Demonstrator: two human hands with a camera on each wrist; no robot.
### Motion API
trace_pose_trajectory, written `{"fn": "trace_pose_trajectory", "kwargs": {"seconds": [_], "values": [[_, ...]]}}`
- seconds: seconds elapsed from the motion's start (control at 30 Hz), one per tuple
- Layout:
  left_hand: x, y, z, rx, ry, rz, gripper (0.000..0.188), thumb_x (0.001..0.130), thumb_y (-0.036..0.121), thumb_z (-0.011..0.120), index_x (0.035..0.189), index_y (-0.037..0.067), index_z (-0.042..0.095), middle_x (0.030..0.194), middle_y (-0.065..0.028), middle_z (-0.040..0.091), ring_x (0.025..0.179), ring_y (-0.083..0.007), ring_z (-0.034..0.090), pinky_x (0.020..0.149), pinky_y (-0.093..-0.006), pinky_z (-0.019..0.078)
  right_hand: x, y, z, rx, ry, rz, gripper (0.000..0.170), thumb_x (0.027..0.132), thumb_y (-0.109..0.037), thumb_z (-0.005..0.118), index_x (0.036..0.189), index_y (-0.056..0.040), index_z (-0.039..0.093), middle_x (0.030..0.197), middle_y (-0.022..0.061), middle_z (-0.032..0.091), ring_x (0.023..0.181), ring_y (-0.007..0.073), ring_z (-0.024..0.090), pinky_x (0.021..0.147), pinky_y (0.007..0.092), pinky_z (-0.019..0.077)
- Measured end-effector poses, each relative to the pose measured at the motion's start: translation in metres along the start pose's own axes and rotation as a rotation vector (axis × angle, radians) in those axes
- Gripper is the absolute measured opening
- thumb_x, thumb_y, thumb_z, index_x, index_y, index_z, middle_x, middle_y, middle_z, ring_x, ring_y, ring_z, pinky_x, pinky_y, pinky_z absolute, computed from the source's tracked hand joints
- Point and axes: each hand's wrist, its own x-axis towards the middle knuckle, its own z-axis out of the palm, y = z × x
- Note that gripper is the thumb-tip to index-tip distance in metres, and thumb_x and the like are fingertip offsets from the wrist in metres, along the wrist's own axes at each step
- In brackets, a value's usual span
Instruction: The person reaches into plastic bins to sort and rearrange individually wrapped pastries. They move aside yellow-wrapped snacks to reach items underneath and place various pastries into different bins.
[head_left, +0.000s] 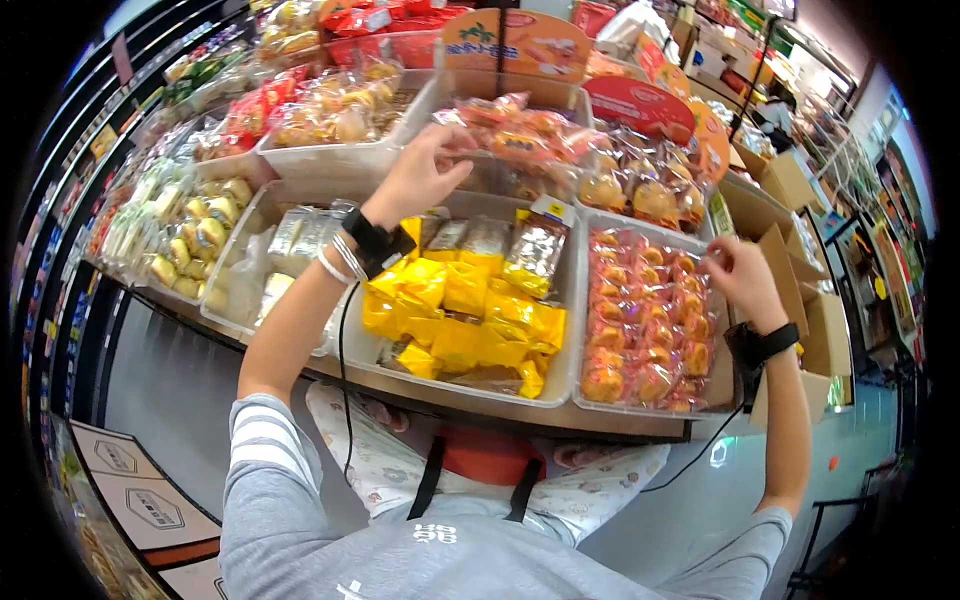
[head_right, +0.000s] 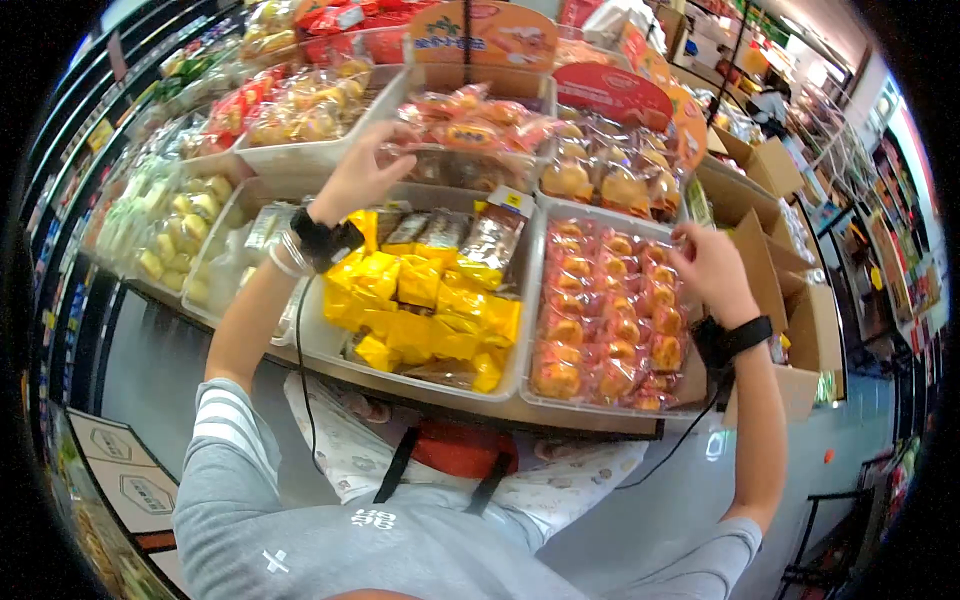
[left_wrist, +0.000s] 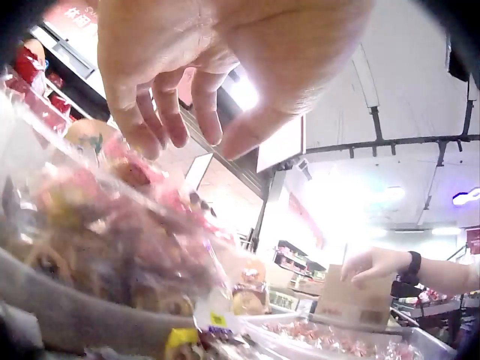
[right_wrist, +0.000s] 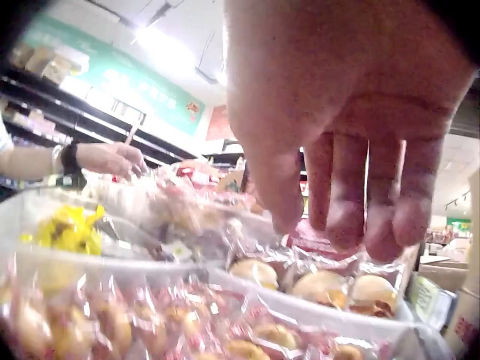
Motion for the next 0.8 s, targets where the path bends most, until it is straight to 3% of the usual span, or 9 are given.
{"fn": "trace_pose_trajectory", "kwargs": {"seconds": [0.07,0.13,0.2,0.27,0.4,0.43,0.53,0.7,0.8], "values": [[0.025,0.007,-0.036,-0.032,-0.113,-0.083,0.063,0.079,0.035,0.071,0.129,0.006,0.046,0.13,-0.0106,0.047,0.114,-0.023,0.05,0.095,-0.036,0.0441,0.045,-0.021,-0.01,0.203,0.063,-0.254,0.035,0.076,-0.018,0.07,0.104,-0.001,0.06,0.083,0.0092,0.062,0.075,0.017,0.06,0.066,0.0315,0.0483],[0.054,-0.006,-0.05,0.208,-0.144,0.058,0.076,0.076,0.042,0.073,0.136,0.01,0.04,0.138,-0.0153,0.04,0.121,-0.0266,0.046,0.099,-0.0384,0.0413,0.098,-0.042,-0.001,0.47,-0.036,-0.319,0.053,0.076,-0.019,0.071,0.121,-0.0014,0.051,0.105,0.0101,0.058,0.094,0.0164,0.057,0.081,0.0309,0.0477],[0.082,-0.033,-0.039,0.357,-0.182,0.159,0.079,0.075,0.044,0.074,0.138,0.012,0.039,0.139,-0.0168,0.038,0.122,-0.0288,0.044,0.1,-0.0396,0.0399,0.149,-0.077,0.009,0.378,-0.143,-0.479,0.067,0.078,-0.022,0.073,0.134,-0.0046,0.04,0.129,0.0112,0.048,0.116,0.0217,0.049,0.098,0.0339,0.041],[0.095,-0.033,-0.021,0.529,-0.285,0.244,0.086,0.073,0.048,0.074,0.141,0.012,0.036,0.138,-0.0187,0.039,0.126,-0.033,0.042,0.103,-0.0405,0.0375,0.193,-0.106,0.031,0.316,-0.178,-0.454,0.078,0.077,-0.034,0.073,0.138,-0.0052,0.036,0.135,0.0156,0.045,0.127,0.0243,0.041,0.105,0.0353,0.0333],[0.115,-0.059,0.009,0.211,-0.626,-0.056,0.08,0.074,0.047,0.074,0.137,0.009,0.042,0.119,-0.018,0.058,0.109,-0.0283,0.057,0.095,-0.0343,0.0428,0.248,-0.133,0.07,0.109,-0.389,-0.403,0.091,0.072,-0.055,0.071,0.139,-0.0046,0.035,0.136,0.0205,0.045,0.126,0.0313,0.044,0.103,0.0367,0.0365],[0.117,-0.066,0.012,0.201,-0.626,-0.004,0.077,0.074,0.045,0.074,0.135,0.009,0.044,0.11,-0.0172,0.064,0.1,-0.0258,0.061,0.091,-0.0334,0.0448,0.255,-0.135,0.072,0.015,-0.515,-0.276,0.096,0.07,-0.061,0.07,0.141,-0.0072,0.033,0.133,0.0188,0.048,0.122,0.0273,0.047,0.099,0.0341,0.0392],[0.123,-0.076,0.015,0.248,-0.698,-0.099,0.084,0.066,0.055,0.073,0.138,0.022,0.044,0.116,-0.0226,0.059,0.107,-0.0329,0.059,0.093,-0.0372,0.0455,0.259,-0.133,0.075,0.188,-0.687,-0.251,0.093,0.077,-0.053,0.068,0.144,-0.005,0.026,0.142,0.0164,0.039,0.127,0.0239,0.041,0.105,0.0318,0.033],[0.101,-0.042,0.02,0.444,-0.516,-0.091,0.086,0.062,0.056,0.074,0.134,0.019,0.048,0.118,-0.0224,0.056,0.106,-0.0343,0.058,0.092,-0.0383,0.0455,0.253,-0.138,0.081,0.392,-0.686,-0.451,0.09,0.079,-0.042,0.071,0.145,-0.0031,0.023,0.141,0.0132,0.038,0.126,0.0183,0.04,0.102,0.0263,0.034],[0.1,-0.048,0.024,0.209,-0.538,-0.074,0.079,0.063,0.049,0.077,0.13,0.015,0.052,0.114,-0.02,0.06,0.104,-0.0303,0.06,0.09,-0.0362,0.0462,0.251,-0.134,0.084,0.535,-0.684,-0.29,0.088,0.079,-0.034,0.073,0.144,-0.0014,0.025,0.139,0.0123,0.039,0.123,0.0168,0.041,0.101,0.0248,0.0337]]}}
